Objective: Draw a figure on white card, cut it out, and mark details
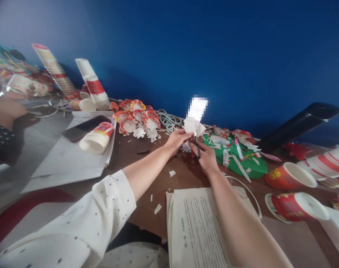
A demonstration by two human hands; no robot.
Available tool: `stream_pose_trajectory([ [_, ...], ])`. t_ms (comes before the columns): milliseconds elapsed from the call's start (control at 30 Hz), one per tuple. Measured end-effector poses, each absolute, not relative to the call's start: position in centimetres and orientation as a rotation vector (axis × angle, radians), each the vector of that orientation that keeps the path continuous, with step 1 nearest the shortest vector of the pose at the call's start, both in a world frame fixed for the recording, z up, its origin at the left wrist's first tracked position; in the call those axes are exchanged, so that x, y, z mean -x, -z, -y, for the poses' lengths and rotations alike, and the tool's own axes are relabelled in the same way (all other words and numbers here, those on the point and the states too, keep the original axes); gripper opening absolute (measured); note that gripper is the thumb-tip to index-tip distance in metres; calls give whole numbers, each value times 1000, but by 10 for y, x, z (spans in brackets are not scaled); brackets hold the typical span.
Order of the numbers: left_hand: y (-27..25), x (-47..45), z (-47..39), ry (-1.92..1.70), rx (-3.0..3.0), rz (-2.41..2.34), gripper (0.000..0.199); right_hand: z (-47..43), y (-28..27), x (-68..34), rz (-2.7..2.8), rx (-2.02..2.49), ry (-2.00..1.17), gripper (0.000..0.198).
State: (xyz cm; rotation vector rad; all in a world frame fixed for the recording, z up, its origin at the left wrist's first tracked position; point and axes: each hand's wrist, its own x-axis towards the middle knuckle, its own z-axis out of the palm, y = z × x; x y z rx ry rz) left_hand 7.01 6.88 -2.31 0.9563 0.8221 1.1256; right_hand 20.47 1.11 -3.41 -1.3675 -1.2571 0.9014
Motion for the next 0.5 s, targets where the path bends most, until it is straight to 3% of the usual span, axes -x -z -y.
stream_pose_trajectory([
  [500, 27, -64, -78, -1089, -1061, -853, 20, -9, 28, -212, 1325, 1355, -981, 41],
])
